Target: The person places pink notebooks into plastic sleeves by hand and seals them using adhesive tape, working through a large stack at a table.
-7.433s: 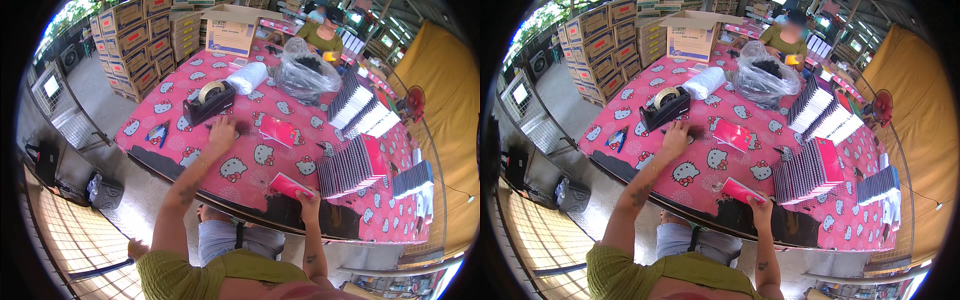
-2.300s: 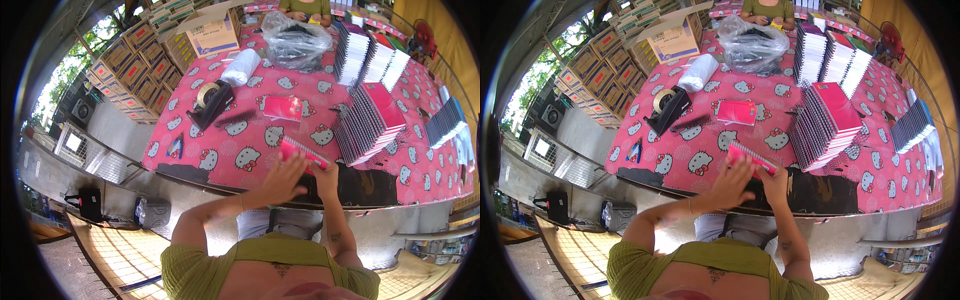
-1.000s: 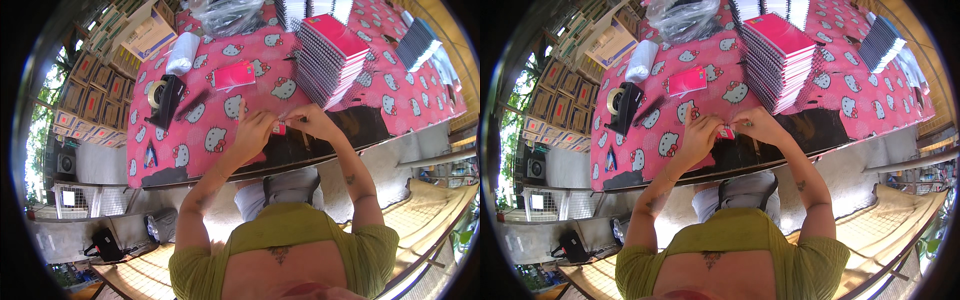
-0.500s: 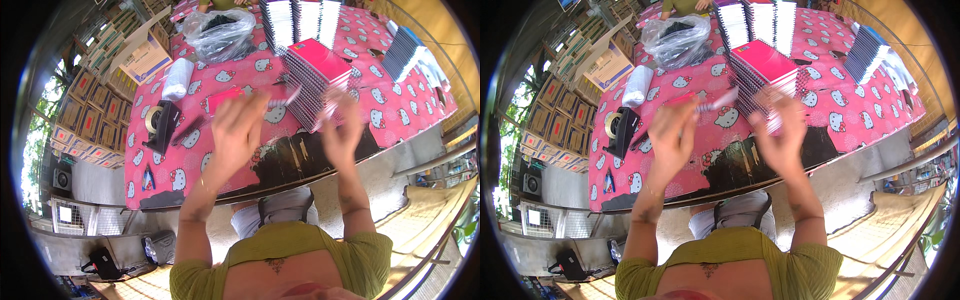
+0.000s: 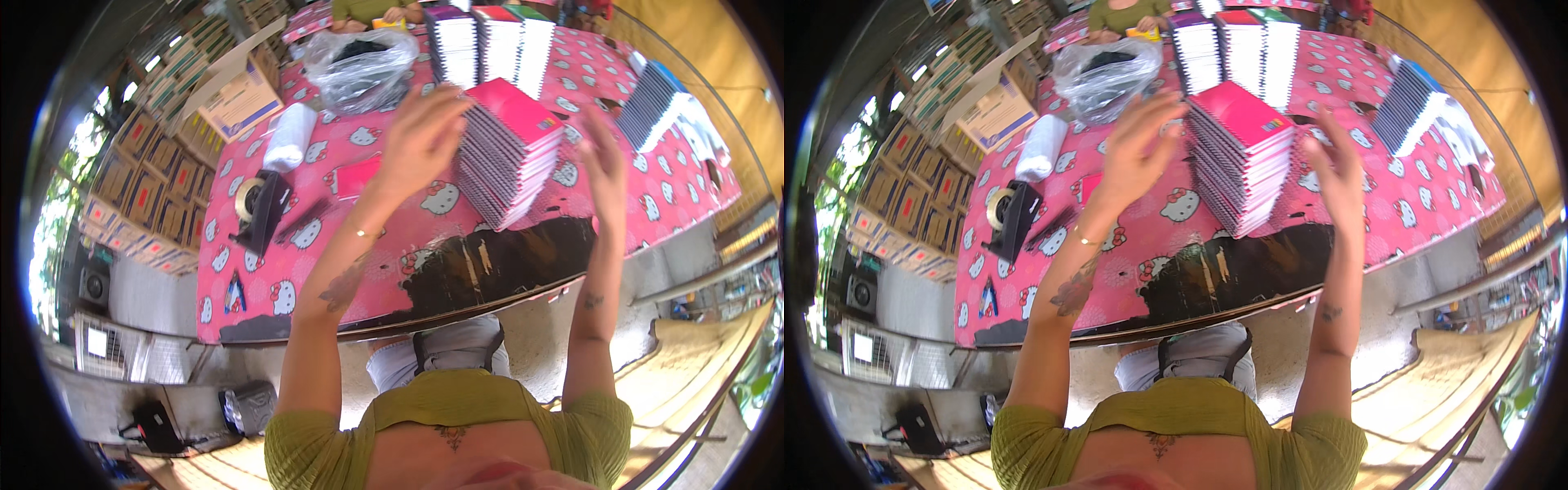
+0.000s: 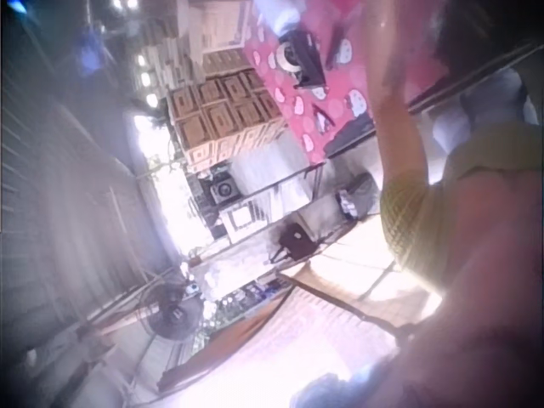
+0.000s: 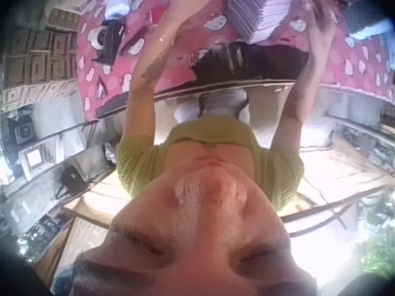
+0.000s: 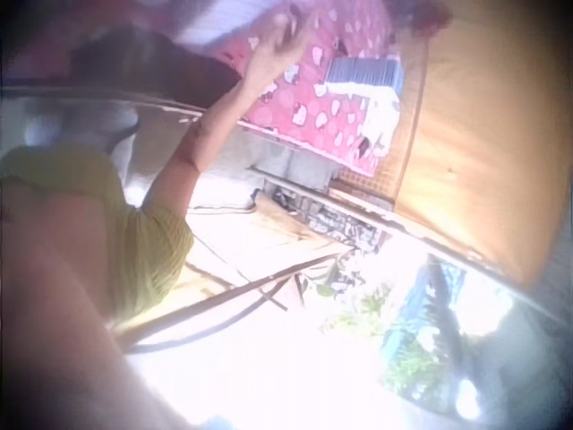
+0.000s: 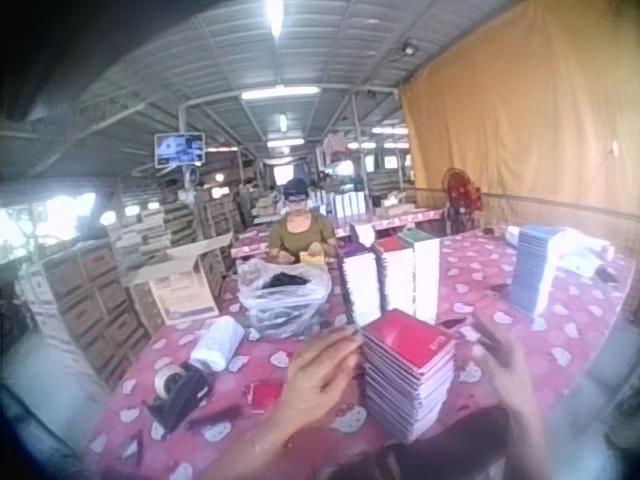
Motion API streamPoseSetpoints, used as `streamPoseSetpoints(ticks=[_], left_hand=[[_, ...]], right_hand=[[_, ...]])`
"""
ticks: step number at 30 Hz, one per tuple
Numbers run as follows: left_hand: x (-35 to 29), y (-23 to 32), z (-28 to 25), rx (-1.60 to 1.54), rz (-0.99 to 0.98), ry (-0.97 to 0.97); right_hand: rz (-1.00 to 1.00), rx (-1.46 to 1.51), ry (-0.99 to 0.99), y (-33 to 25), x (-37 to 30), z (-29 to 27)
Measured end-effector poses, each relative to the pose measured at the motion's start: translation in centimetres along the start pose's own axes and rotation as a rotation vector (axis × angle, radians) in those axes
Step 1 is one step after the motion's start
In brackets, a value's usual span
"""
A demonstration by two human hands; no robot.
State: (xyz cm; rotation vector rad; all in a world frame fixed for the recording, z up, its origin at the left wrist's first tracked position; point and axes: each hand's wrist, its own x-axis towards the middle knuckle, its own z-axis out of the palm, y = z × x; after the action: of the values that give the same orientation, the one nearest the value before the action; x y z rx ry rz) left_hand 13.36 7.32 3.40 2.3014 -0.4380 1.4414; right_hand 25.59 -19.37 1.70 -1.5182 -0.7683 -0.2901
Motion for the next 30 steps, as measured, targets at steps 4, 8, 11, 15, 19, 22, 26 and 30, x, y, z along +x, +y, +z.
streamPoseSetpoints(ticks=[4,8,11,15,19,22,26,30], left_hand=[[-9.7,-7.8,-7.7,0.227,-0.352,-0.373],[-19.8,-10.2,-8.3,0.483,-0.245,-0.482],[-19.4,-9.2,-7.8,0.526,-0.192,-0.411],[-15.1,-1.4,-7.1,0.383,-0.194,-0.382],[-17.1,4.9,-4.6,0.321,-0.202,-0.417],[-20.0,2.6,-5.9,0.035,-0.627,-0.057],[-24.0,-8.2,-15.7,0.842,-0.858,-0.330],[-26.3,-10.4,-16.5,1.013,-0.452,-0.375]], right_hand=[[-0.319,-0.105,0.298,-2.3,-6.5,-2.2],[-0.283,0.122,-0.151,-3.5,-10.8,4.7],[-0.094,0.170,-0.521,-2.0,-12.0,9.5],[-0.170,-0.033,-0.263,0.5,-13.4,14.3],[0.276,0.179,-0.411,5.8,-16.9,16.2],[0.428,0.279,-0.417,6.9,-17.4,16.1],[0.457,0.343,-0.523,5.8,-16.6,16.4],[0.520,0.408,-0.537,6.3,-16.3,16.6]])
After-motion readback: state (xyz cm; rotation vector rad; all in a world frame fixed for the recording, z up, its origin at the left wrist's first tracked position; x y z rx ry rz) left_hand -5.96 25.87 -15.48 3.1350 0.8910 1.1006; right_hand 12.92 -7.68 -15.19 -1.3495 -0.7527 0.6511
